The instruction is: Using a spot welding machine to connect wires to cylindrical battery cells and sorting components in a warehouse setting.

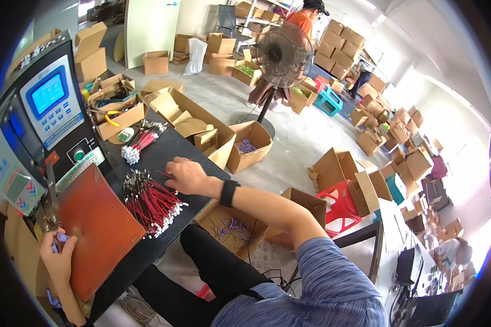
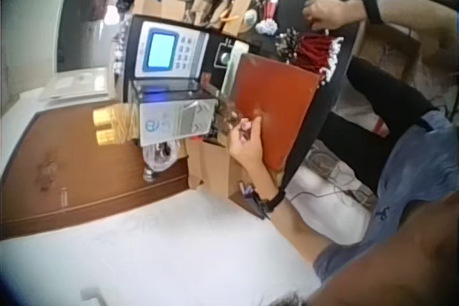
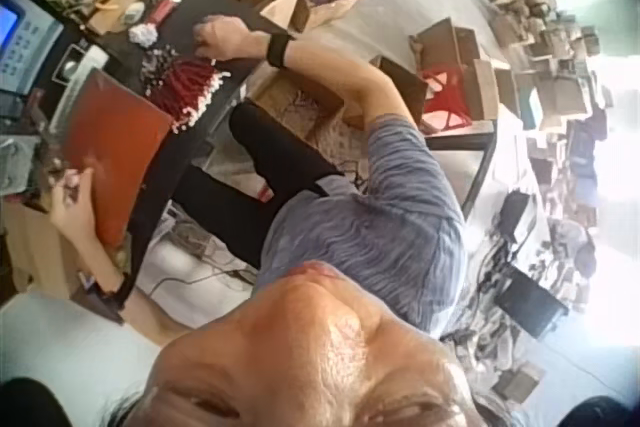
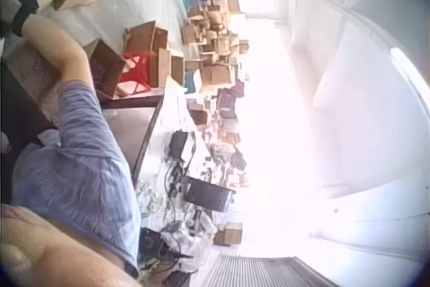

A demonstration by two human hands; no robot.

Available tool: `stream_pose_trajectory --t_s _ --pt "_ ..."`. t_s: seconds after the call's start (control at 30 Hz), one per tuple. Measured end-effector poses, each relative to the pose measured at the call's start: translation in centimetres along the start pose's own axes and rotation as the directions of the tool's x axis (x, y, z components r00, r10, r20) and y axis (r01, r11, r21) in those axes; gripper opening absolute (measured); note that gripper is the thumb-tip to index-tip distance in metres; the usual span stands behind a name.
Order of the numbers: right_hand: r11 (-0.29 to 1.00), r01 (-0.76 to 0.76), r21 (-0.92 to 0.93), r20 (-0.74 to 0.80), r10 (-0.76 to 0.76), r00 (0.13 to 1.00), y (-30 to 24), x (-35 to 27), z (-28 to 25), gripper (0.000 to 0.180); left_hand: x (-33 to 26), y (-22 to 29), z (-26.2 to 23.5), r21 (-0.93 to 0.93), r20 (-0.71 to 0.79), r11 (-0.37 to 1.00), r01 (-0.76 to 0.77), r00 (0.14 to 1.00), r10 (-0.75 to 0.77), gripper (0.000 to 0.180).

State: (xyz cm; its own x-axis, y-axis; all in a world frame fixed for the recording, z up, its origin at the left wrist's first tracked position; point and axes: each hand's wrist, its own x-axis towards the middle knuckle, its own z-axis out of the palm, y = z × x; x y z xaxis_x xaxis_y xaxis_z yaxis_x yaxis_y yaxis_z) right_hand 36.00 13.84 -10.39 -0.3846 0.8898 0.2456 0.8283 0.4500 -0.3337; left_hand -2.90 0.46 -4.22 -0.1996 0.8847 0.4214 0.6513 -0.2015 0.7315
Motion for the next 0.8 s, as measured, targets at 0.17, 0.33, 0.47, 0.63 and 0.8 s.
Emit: stream_pose_trajectory --t_s 0.17,0.33,0.47,0.63,0.8 --pt "0.992 -0.100 -0.081 0.122 0.109 0.986 0.7 1.2 1.0 0.027 0.9 2.4 0.8 -0.004 0.178 0.997 -0.082 0.981 0.082 0.020" --pt "0.994 -0.059 -0.091 0.194 0.075 0.978 0.9 1.5 2.6 0.027 1.0 2.0 0.4 0.032 0.194 0.944 -0.329 0.929 0.317 0.025" --pt "0.995 0.051 -0.088 0.060 -0.046 0.997 1.5 1.4 3.3 0.022 1.1 2.2 0.4 0.006 0.224 0.964 -0.265 0.940 0.257 0.029" --pt "0.987 -0.075 0.142 0.039 0.070 0.997 2.0 2.1 1.5 0.015 0.9 2.3 0.4 0.036 0.228 0.956 -0.292 0.933 0.277 0.030" --pt "0.970 -0.055 0.235 0.054 0.043 0.998 1.6 2.0 -0.6 0.017 0.9 2.7 0.2 0.080 0.244 0.939 -0.336 0.919 0.308 0.031"
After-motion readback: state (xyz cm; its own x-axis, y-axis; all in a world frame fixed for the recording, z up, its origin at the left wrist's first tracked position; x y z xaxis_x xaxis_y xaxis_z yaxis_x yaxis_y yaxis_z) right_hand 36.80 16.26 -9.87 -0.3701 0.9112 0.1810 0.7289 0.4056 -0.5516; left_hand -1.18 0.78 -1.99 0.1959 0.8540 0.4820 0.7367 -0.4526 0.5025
